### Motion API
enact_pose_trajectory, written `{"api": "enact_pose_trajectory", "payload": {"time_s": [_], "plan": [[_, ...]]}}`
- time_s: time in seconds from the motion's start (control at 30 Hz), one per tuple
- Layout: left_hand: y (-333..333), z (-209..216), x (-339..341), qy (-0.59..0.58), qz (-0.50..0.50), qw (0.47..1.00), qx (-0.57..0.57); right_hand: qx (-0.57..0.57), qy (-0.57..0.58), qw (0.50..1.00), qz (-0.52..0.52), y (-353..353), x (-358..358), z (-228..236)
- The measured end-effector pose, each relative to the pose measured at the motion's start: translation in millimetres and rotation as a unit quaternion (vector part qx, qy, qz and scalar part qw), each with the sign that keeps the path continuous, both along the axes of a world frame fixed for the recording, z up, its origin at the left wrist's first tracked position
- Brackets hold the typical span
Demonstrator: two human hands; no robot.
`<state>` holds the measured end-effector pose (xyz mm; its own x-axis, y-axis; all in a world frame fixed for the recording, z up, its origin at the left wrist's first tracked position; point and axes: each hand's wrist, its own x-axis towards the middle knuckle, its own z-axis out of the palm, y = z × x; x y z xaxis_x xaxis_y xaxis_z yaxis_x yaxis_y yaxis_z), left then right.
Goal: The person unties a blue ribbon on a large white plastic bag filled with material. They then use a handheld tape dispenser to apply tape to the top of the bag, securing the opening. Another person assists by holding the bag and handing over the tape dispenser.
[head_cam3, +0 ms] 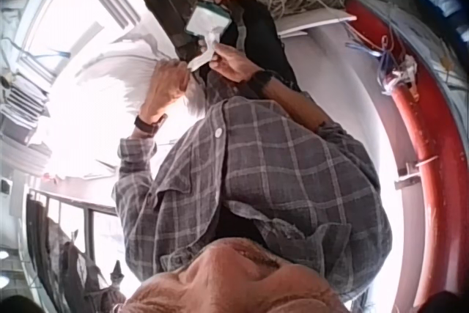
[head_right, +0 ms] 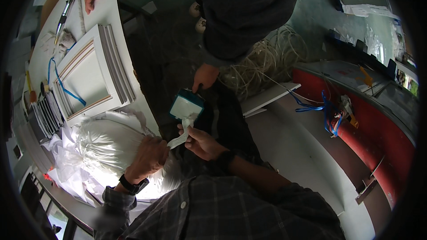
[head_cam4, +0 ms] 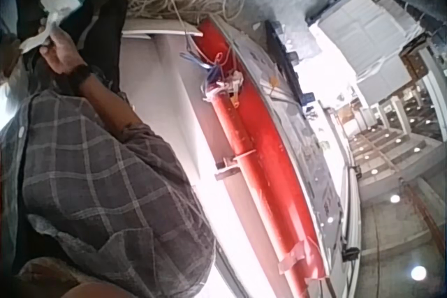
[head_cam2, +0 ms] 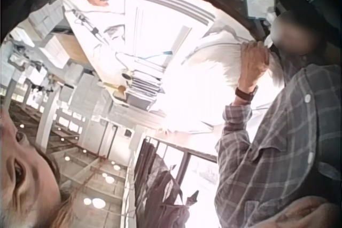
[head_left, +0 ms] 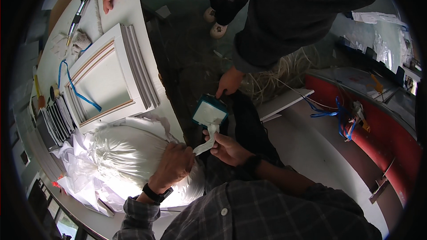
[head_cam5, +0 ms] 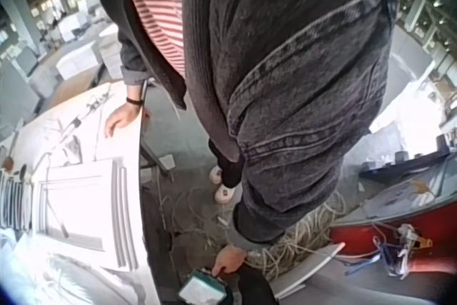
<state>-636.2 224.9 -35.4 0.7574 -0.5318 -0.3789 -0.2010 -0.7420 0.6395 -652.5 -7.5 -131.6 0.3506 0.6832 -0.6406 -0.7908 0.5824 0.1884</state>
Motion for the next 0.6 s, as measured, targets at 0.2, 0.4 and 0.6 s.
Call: {"api": "enact_pose_trajectory", "payload": {"time_s": [0.2, 0.4, 0.6], "plan": [[2, 0, 0, -0.003, -0.010, 1.000, 0.000, -0.037, 0.037, 0.998, 0.019, 3, 1, -3], [0, 5, 4, -0.001, -0.009, 1.000, -0.004, -0.081, 0.048, 0.995, 0.030, 11, 7, 2], [1, 3, 2, -0.005, -0.004, 1.000, -0.014, -0.151, 0.029, 0.987, 0.052, 21, 16, 10]]}}
